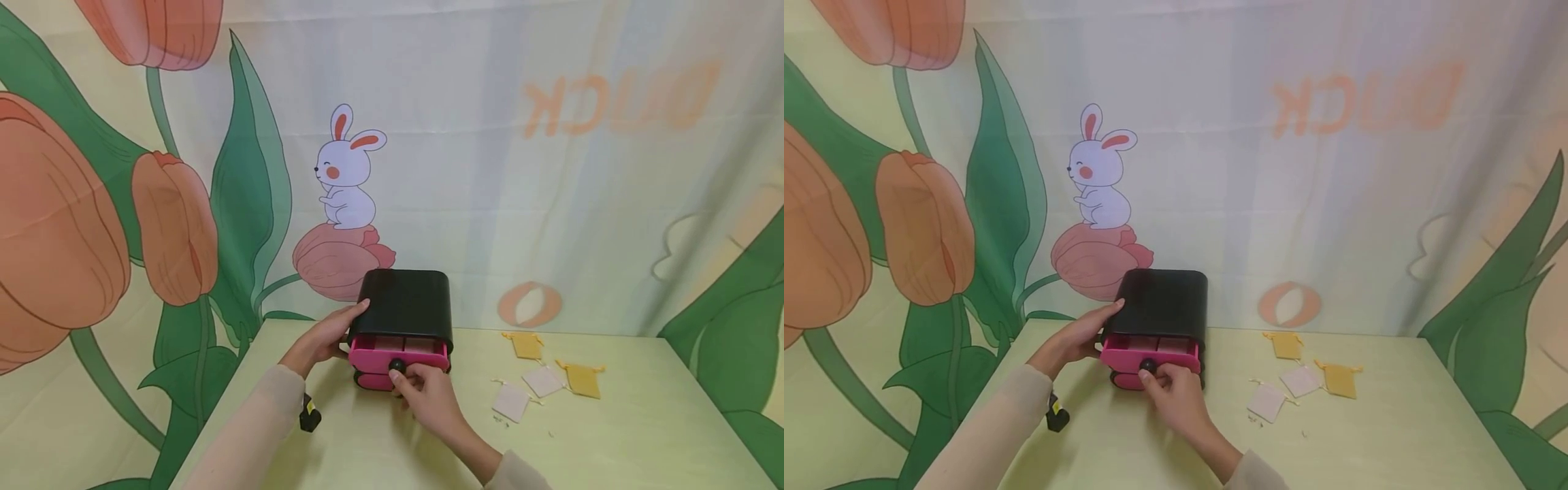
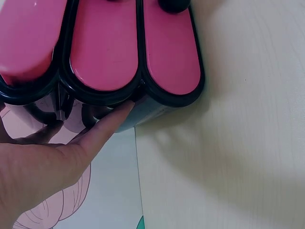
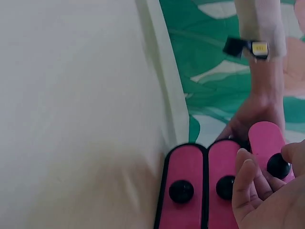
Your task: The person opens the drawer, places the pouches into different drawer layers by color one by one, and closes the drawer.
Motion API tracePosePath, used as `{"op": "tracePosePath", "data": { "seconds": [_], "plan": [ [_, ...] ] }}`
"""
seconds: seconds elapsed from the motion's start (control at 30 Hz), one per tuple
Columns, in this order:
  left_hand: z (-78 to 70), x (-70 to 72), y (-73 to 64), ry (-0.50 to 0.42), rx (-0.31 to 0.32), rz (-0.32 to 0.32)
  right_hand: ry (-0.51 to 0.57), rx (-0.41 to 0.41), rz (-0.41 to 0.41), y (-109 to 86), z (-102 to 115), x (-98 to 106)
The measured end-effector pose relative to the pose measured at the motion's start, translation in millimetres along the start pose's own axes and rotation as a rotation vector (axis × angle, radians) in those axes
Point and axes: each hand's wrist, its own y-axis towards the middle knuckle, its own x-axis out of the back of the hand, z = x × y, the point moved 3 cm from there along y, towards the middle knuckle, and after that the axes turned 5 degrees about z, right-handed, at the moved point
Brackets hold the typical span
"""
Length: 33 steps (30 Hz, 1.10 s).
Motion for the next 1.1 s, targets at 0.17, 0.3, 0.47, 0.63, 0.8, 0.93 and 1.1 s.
{"op": "tracePosePath", "data": {
  "seconds": [0.17,0.3,0.47,0.63,0.8,0.93,1.1],
  "plan": [
    [1.0,-0.4,-1.7,-0.01,-0.007,0.006,-0.001,-0.031,-0.006,15.8,-3.7,3.4],
    [1.6,-1.1,-1.6,-0.007,-0.004,0.009,0.001,-0.044,0.003,22.9,-6.3,6.5],
    [2.0,-0.1,-0.6,-0.006,-0.001,-0.006,-0.006,-0.052,0.007,24.4,-12.6,6.8],
    [2.3,0.4,-0.7,-0.004,-0.001,-0.011,-0.083,-0.092,0.009,20.7,-27.2,1.6],
    [1.2,-0.2,-0.5,-0.004,-0.001,-0.011,-0.096,-0.144,-0.011,20.4,-37.9,-3.9],
    [1.3,-0.3,-1.1,-0.009,0.0,-0.006,-0.048,-0.189,-0.04,21.0,-40.2,-9.6],
    [0.0,0.4,-2.9,-0.012,0.004,-0.007,0.048,-0.248,-0.068,12.8,-40.4,-17.1]
  ]
}}
